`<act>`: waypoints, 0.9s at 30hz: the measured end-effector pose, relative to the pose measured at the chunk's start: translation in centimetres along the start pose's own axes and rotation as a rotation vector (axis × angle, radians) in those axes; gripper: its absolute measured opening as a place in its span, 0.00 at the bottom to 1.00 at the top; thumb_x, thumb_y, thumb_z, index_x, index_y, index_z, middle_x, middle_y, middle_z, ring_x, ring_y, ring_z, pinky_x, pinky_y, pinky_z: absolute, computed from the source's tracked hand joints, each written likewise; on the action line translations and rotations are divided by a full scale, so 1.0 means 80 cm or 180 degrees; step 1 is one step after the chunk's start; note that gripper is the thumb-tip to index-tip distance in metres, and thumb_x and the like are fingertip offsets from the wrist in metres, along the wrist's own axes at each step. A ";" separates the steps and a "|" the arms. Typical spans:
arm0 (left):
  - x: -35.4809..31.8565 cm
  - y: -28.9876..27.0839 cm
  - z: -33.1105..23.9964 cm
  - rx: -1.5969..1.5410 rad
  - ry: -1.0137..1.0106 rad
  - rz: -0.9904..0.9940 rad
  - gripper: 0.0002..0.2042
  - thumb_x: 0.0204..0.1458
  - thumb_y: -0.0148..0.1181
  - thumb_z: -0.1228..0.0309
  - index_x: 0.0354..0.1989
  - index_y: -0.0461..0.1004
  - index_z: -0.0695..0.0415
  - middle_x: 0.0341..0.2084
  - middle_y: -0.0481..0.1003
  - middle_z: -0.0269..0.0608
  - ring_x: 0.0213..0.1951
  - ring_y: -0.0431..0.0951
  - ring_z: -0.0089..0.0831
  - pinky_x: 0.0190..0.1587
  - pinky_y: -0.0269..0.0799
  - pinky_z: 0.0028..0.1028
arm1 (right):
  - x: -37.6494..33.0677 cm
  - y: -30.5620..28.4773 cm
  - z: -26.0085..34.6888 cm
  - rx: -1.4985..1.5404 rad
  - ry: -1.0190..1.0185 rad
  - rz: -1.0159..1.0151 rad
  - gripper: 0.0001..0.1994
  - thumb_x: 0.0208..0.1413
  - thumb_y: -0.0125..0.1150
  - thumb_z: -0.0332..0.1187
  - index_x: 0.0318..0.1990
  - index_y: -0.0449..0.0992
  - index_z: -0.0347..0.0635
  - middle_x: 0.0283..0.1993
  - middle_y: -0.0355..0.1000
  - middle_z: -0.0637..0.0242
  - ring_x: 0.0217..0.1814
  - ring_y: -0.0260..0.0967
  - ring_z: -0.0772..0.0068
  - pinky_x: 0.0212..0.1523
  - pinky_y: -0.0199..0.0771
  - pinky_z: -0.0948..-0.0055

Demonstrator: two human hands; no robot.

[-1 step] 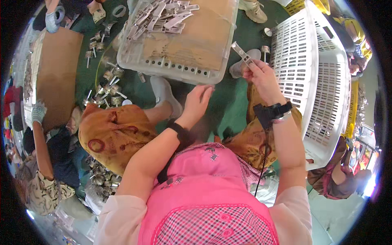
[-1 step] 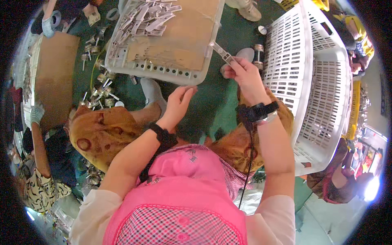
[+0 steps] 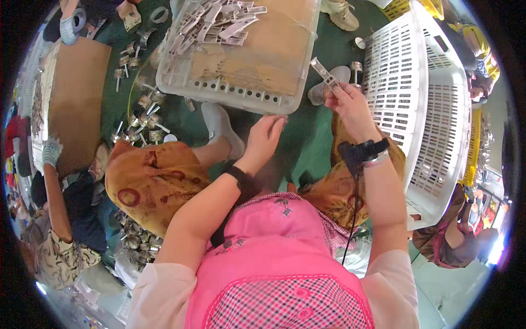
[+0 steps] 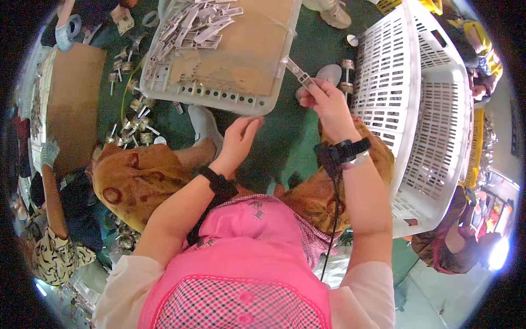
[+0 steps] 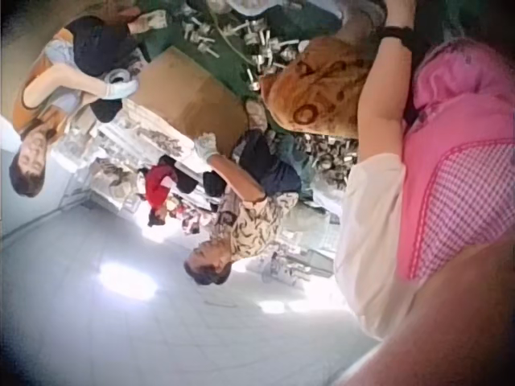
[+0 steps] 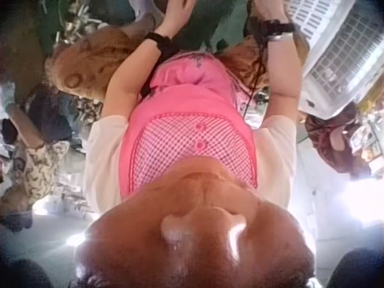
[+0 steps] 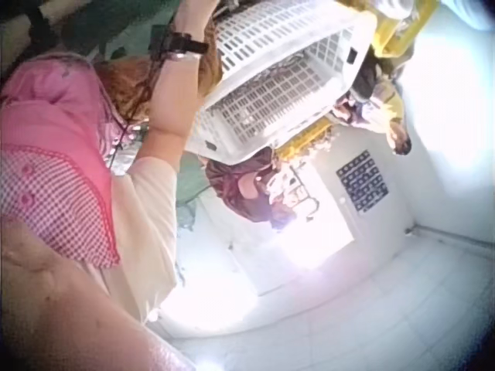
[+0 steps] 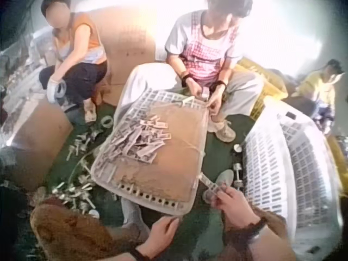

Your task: Preparing a plastic tray with adhesive tape and arranging small metal lock components on it.

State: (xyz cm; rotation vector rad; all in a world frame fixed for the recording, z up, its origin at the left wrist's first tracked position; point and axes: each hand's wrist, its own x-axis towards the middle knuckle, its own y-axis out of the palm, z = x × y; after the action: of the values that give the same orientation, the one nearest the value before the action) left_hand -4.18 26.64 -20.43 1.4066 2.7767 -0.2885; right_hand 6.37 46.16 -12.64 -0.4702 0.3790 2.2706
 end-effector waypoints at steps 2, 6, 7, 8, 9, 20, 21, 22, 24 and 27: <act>0.002 -0.001 0.000 0.0105 -0.0022 0.0080 0.11 0.56 0.47 0.71 0.39 0.73 0.64 0.34 0.75 0.43 0.38 0.74 0.28 0.44 0.67 0.24 | 0.006 0.000 -0.015 -0.0026 -0.0016 0.0019 0.11 0.58 0.49 0.33 0.42 0.69 0.33 0.31 0.69 0.68 0.31 0.66 0.79 0.37 0.68 0.80; 0.002 -0.004 0.004 -0.0129 -0.0177 0.0165 0.11 0.56 0.47 0.72 0.40 0.72 0.65 0.35 0.75 0.43 0.40 0.74 0.28 0.45 0.67 0.24 | 0.007 0.017 -0.019 -0.0013 -0.0077 0.0141 0.11 0.58 0.49 0.33 0.42 0.69 0.34 0.29 0.67 0.71 0.30 0.65 0.80 0.35 0.67 0.81; 0.003 -0.003 0.005 -0.0299 -0.0206 0.0119 0.11 0.56 0.46 0.72 0.40 0.72 0.65 0.35 0.75 0.42 0.40 0.74 0.27 0.45 0.67 0.25 | 0.009 0.017 -0.021 -0.0003 -0.0068 0.0129 0.11 0.58 0.49 0.33 0.42 0.69 0.34 0.29 0.67 0.71 0.30 0.65 0.80 0.35 0.67 0.81; 0.002 -0.002 0.006 -0.0296 -0.0214 0.0131 0.11 0.56 0.46 0.72 0.40 0.72 0.65 0.35 0.75 0.42 0.40 0.74 0.27 0.45 0.67 0.25 | 0.010 0.016 -0.024 0.0095 -0.0079 0.0190 0.11 0.58 0.49 0.33 0.42 0.68 0.34 0.28 0.67 0.71 0.29 0.65 0.81 0.34 0.67 0.81; 0.003 -0.002 0.005 -0.0281 -0.0233 0.0184 0.11 0.57 0.46 0.71 0.40 0.72 0.66 0.36 0.75 0.42 0.40 0.74 0.27 0.45 0.67 0.25 | 0.012 0.015 -0.025 0.0191 -0.0097 0.0250 0.11 0.58 0.49 0.33 0.42 0.68 0.34 0.28 0.66 0.72 0.29 0.64 0.81 0.33 0.66 0.80; 0.008 -0.006 0.004 -0.0288 -0.0251 0.0288 0.11 0.57 0.46 0.71 0.39 0.72 0.66 0.34 0.75 0.41 0.39 0.73 0.26 0.45 0.67 0.24 | 0.028 0.003 -0.043 0.0194 0.0228 0.0283 0.10 0.57 0.50 0.34 0.40 0.70 0.35 0.26 0.65 0.73 0.27 0.61 0.82 0.31 0.64 0.80; 0.009 -0.006 0.005 -0.0261 -0.0216 0.0249 0.11 0.57 0.46 0.71 0.39 0.72 0.65 0.34 0.75 0.41 0.39 0.73 0.26 0.44 0.67 0.24 | 0.028 0.004 -0.043 0.0255 0.0240 0.0259 0.10 0.57 0.50 0.34 0.40 0.70 0.35 0.25 0.65 0.73 0.27 0.61 0.82 0.31 0.64 0.80; 0.009 -0.006 0.007 -0.0233 -0.0181 0.0211 0.11 0.58 0.46 0.71 0.39 0.72 0.65 0.33 0.75 0.41 0.38 0.74 0.26 0.44 0.67 0.24 | 0.028 0.005 -0.044 0.0250 0.0245 0.0260 0.10 0.57 0.50 0.34 0.40 0.70 0.35 0.25 0.65 0.73 0.27 0.61 0.82 0.31 0.64 0.80; 0.009 -0.004 0.007 -0.0302 -0.0154 0.0153 0.10 0.56 0.47 0.72 0.38 0.73 0.66 0.32 0.75 0.43 0.37 0.75 0.29 0.42 0.68 0.25 | 0.029 0.005 -0.047 0.0167 0.0274 0.0389 0.10 0.57 0.50 0.34 0.39 0.70 0.35 0.25 0.64 0.74 0.26 0.60 0.82 0.30 0.63 0.80; 0.012 -0.006 0.005 -0.0328 -0.0130 0.0147 0.10 0.55 0.48 0.73 0.36 0.73 0.66 0.31 0.75 0.45 0.34 0.76 0.31 0.40 0.69 0.26 | 0.031 0.004 -0.049 0.0062 0.0281 0.0415 0.10 0.57 0.51 0.34 0.38 0.71 0.36 0.24 0.64 0.74 0.26 0.60 0.82 0.30 0.62 0.80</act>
State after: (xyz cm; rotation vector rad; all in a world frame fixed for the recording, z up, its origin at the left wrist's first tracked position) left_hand -5.12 27.07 -20.81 1.4222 2.6804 -0.1687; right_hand 5.36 45.91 -17.20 -0.5510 0.4887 2.3750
